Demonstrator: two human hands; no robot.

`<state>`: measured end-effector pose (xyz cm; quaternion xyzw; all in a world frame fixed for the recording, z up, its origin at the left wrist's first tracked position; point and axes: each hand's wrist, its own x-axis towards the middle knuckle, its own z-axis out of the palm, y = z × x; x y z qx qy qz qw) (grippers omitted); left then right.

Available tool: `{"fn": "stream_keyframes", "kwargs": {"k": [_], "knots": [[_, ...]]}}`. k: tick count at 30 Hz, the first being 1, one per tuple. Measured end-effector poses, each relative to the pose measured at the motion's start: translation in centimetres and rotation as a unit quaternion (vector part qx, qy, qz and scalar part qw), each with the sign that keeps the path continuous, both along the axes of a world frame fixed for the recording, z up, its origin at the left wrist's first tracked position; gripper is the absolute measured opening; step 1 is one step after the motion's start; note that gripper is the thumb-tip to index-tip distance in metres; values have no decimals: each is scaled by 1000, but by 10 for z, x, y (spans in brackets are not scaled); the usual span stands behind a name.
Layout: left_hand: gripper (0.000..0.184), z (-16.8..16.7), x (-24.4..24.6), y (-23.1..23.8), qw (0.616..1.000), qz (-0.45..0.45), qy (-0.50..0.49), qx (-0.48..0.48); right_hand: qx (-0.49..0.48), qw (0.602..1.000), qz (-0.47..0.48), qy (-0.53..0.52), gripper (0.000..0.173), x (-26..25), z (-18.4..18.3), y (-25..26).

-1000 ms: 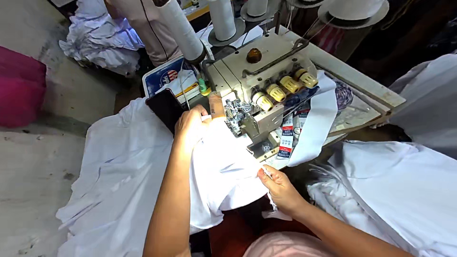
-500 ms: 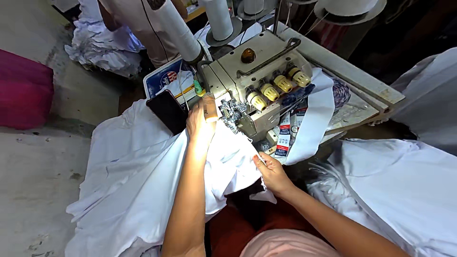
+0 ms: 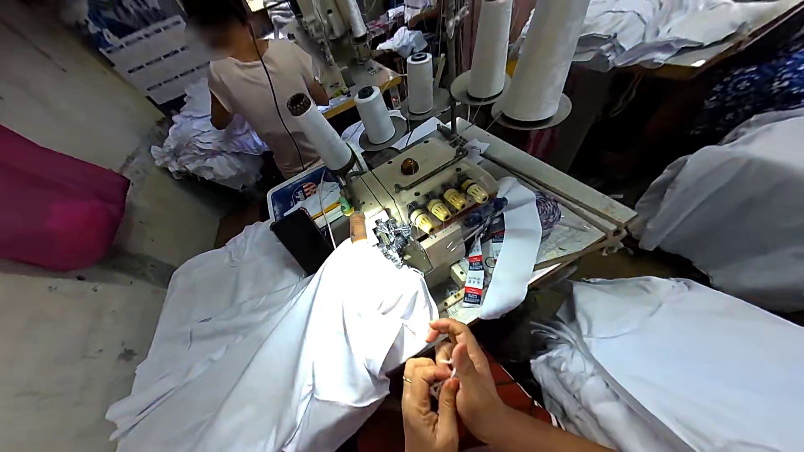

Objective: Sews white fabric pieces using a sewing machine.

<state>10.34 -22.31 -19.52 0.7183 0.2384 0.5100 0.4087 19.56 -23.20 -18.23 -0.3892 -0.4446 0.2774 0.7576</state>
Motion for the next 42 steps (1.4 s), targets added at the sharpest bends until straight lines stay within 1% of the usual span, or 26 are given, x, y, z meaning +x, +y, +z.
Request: {"fn": "stream_keyframes", "kwargs": {"k": [2,5,6,8,9,11,12,13,14,16,17,21,24,25,27,31,35,38,42], "knots": [[12,7,-6,2,1000,16,4,11,11,1000,2,-7,42,-4,3,0],[6,23,-23,8,1000,23,-2,-6,39,997,26,-69,44,-1,-4,-6],[4,29,-29,8,999,29,1,-14,39,995,43,-79,41,1,-6,-8],[5,37,-39,8,999,39,24,-17,34,994,62,-81,23,3,-5,-13],[4,39,-41,8,998,44,33,-16,33,994,61,-82,17,3,-4,-14],[4,42,-44,7,998,49,26,-30,36,994,65,-85,17,4,-2,-16],[7,43,-44,5,998,51,13,-45,37,993,74,-90,23,5,-2,-17],[10,44,-44,4,997,52,1,-59,37,990,87,-102,34,6,-2,-18],[12,46,-44,3,996,51,-5,-69,39,988,96,-111,36,7,-2,-18],[12,45,-47,3,996,44,3,-71,46,990,85,-106,18,6,-3,-18],[11,44,-49,3,997,39,10,-71,44,991,77,-103,13,5,-2,-19],[12,44,-53,3,996,14,6,-87,24,991,90,-95,12,5,4,-21],[11,42,-55,5,993,-36,-33,-108,9,991,117,-64,7,3,11,-24],[10,39,-56,6,990,-64,-53,-117,16,990,127,-57,5,2,13,-25],[13,35,-57,8,981,-108,-89,-132,34,988,144,-45,5,1,14,-25],[15,30,-53,9,967,-148,-139,-156,31,987,159,-15,4,-2,14,-27],[27,34,-50,10,935,-212,-190,-212,49,983,176,-22,5,-2,16,-28],[21,34,-49,12,918,-275,-187,-214,76,979,185,-33,10,-4,16,-29],[21,39,-48,15,892,-356,-174,-219,78,972,220,14,13,-5,11,-32]]}}
